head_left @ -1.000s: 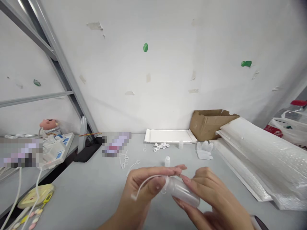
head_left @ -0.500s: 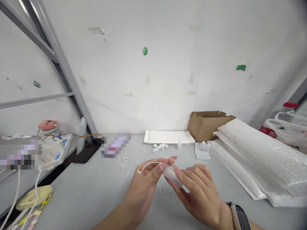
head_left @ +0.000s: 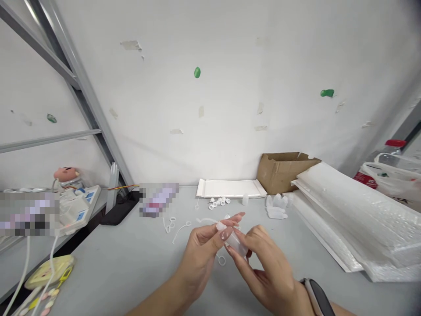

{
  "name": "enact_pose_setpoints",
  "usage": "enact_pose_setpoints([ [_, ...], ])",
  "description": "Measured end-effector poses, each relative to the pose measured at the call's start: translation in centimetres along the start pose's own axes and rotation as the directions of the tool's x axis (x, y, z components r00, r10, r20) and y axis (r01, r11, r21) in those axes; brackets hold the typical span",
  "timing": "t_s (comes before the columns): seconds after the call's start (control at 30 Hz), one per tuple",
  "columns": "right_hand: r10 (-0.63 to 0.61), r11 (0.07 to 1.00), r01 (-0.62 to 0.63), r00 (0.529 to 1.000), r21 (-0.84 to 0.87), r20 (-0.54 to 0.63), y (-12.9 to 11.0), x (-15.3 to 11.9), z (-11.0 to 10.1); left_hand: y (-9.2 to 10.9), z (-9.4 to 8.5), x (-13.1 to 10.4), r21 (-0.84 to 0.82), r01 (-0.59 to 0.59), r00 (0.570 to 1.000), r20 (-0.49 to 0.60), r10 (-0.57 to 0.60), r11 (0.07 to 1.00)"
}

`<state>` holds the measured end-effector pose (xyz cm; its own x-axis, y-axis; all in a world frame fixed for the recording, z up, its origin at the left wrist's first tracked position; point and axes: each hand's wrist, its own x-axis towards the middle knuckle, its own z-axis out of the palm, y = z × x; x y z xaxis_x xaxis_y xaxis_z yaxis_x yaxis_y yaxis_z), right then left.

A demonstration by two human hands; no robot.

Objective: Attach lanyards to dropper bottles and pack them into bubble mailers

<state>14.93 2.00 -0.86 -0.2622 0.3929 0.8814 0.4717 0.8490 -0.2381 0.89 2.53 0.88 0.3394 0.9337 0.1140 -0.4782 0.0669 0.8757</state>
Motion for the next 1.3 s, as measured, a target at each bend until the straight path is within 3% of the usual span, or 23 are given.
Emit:
enact_pose_setpoints([
  [0.07, 0.157, 0.975, -0.157, 0.987, 0.155, 0.014, -0.2, -0.1, 0.0, -0.1, -0.2, 0.2, -0.046, 0.029, 0.999, 0.023, -0.028, 0.999],
  [0.13, 0.339, 0.88, -0.346, 0.937, 0.326, 0.08, -0.4, -0.2, 0.1, -0.2, -0.4, 0.4, -0.097, 0.054, 0.998, 0.051, -0.049, 0.994],
  [0.27, 0.592, 0.531, -0.64, 0.749, 0.556, 0.297, -0.8, 0.0, 0.2, -0.5, -0.9, 0.7, -0.227, 0.09, 0.99, 0.127, -0.062, 0.97],
  [0.37, 0.622, 0.294, -0.698, 0.659, 0.653, 0.424, -0.8, 0.6, 0.4, -0.6, -1.0, 0.7, -0.322, 0.105, 0.986, 0.157, -0.056, 0.941],
  [0.5, 0.633, 0.161, -0.706, 0.61, 0.689, 0.477, -0.5, 0.9, 0.4, -0.6, -0.8, 0.5, -0.313, 0.106, 0.988, 0.144, -0.063, 0.944],
  [0.67, 0.653, 0.105, -0.735, 0.559, 0.67, 0.511, -0.2, 1.0, 0.5, -0.7, -0.7, 0.7, -0.163, 0.064, 0.998, 0.015, -0.063, 0.985],
  [0.83, 0.665, 0.085, -0.761, 0.524, 0.643, 0.532, -0.1, 1.0, 0.9, -0.6, -0.7, 1.0, -0.146, 0.049, 0.99, -0.121, -0.067, 0.988],
  [1.0, 0.674, 0.096, -0.779, 0.509, 0.619, 0.536, -0.2, 0.9, 1.0, -1.0, -0.5, 0.9, -0.156, 0.045, 0.991, -0.117, -0.064, 0.987],
  [1.17, 0.727, 0.194, -0.796, 0.509, 0.574, 0.46, -0.1, 0.9, 1.0, -1.9, -0.3, 0.8, -0.16, 0.05, 0.99, -0.126, -0.07, 0.986],
  [1.3, 0.687, 0.401, -0.77, 0.611, 0.495, 0.394, 0.6, 0.9, 1.1, -1.8, -0.5, 1.0, -0.147, 0.019, 0.987, -0.156, -0.042, 0.989],
])
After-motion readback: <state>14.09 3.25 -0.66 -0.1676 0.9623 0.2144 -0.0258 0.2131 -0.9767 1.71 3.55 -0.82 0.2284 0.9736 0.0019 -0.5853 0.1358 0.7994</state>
